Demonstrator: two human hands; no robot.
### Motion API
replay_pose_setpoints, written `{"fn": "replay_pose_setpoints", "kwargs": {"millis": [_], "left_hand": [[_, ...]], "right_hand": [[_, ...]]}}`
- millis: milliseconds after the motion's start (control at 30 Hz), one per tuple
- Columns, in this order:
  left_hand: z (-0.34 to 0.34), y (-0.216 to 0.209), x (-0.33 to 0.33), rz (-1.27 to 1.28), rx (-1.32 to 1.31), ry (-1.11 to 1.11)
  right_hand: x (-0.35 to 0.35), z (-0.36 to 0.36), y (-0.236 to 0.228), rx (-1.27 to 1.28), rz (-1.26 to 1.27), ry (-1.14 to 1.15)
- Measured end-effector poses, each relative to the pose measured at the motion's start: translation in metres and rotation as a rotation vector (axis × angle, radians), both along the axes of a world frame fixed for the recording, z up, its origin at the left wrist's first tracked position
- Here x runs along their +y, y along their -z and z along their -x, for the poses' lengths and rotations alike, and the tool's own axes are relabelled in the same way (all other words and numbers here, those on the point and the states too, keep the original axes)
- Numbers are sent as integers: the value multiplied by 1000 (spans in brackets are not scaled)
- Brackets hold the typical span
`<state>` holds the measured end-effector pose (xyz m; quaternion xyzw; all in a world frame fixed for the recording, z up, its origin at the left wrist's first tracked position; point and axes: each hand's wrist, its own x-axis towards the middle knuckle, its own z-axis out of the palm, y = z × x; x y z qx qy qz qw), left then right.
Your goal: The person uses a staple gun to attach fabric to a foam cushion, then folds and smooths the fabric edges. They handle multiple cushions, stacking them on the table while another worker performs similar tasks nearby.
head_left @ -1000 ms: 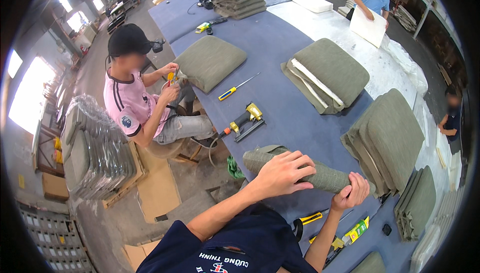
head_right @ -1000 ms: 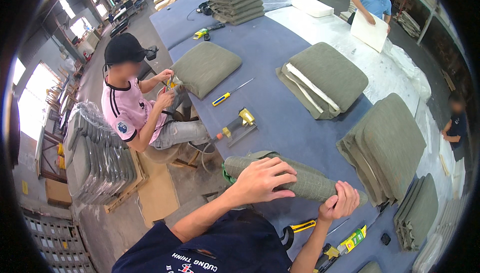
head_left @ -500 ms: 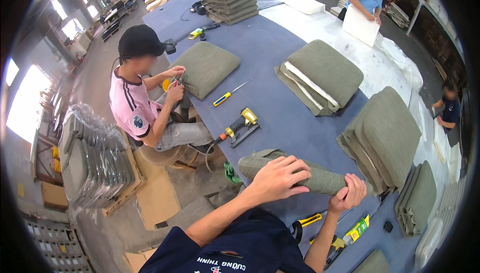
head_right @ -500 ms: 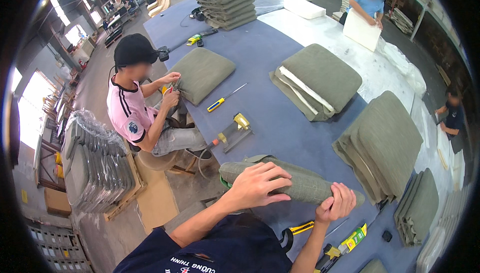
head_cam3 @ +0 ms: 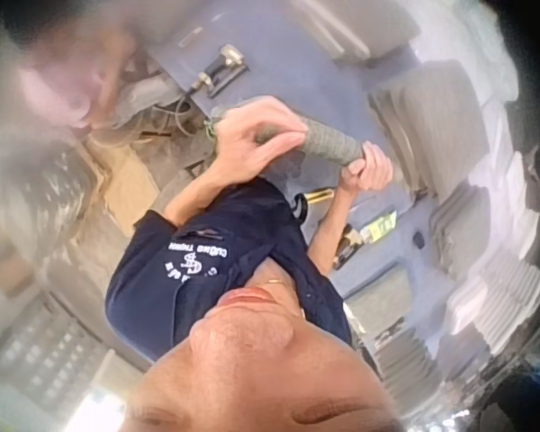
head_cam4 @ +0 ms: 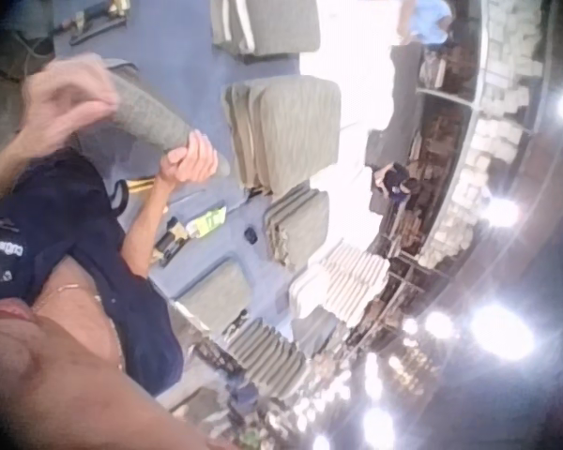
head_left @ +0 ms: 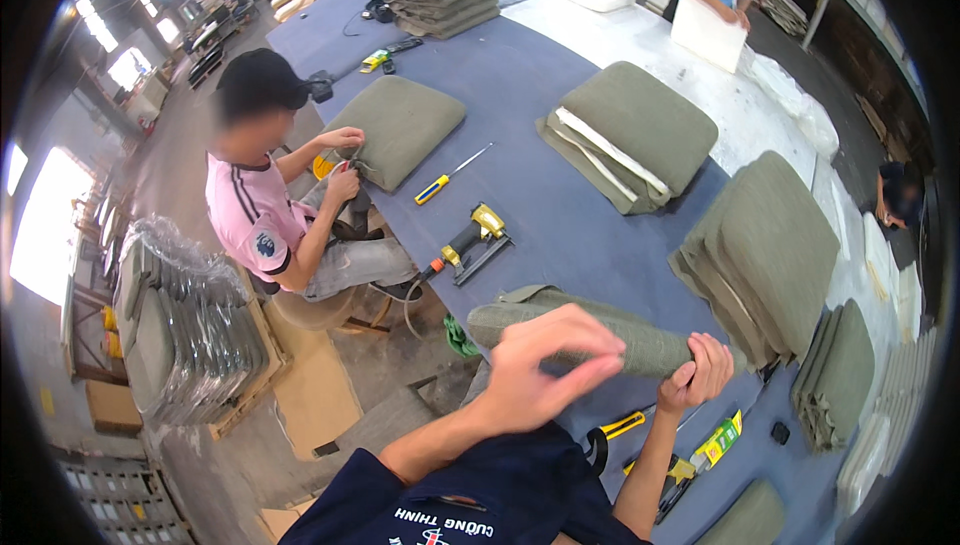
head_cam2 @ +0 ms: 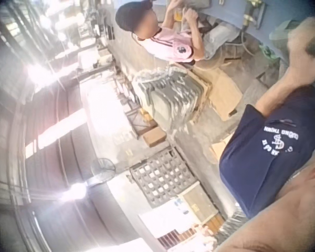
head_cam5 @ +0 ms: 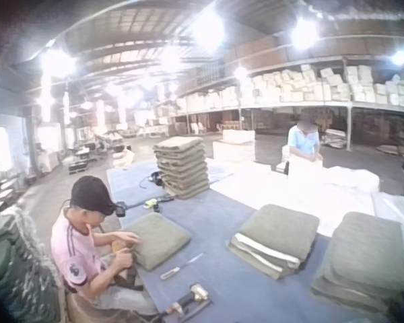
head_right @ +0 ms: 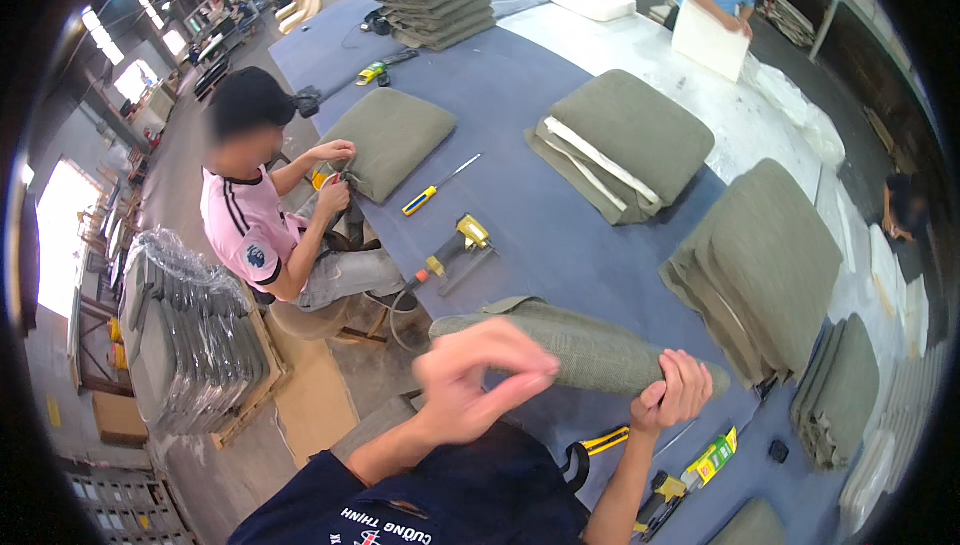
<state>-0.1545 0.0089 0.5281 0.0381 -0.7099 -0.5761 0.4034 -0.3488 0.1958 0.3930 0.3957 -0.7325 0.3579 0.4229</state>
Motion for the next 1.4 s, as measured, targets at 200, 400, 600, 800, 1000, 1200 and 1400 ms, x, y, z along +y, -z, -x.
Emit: {"fn": "replay_pose_setpoints", "kwargs": {"millis": [200, 400, 600, 800, 1000, 1200, 1400], "left_hand": [[-49, -98, 24, 177, 687, 47], [-79, -102, 127, -281, 814, 1], [-55, -110, 113, -326, 794, -68], [-64, -100, 92, -169, 829, 7], [-61, -84, 87, -108, 924, 25], [-70, -58, 94, 27, 915, -99], [-52, -78, 83, -37, 747, 146]], "right_hand": [[0, 1, -1, -3, -7, 7], [-2, 1, -2, -7, 16, -8], [1, 1, 0, -5, 9, -6], [3, -1, 2, -9, 0, 0], [11, -4, 3, 12, -17, 14], [8, -4, 2, 2, -10, 1], [13, -6, 4, -20, -7, 10]]}}
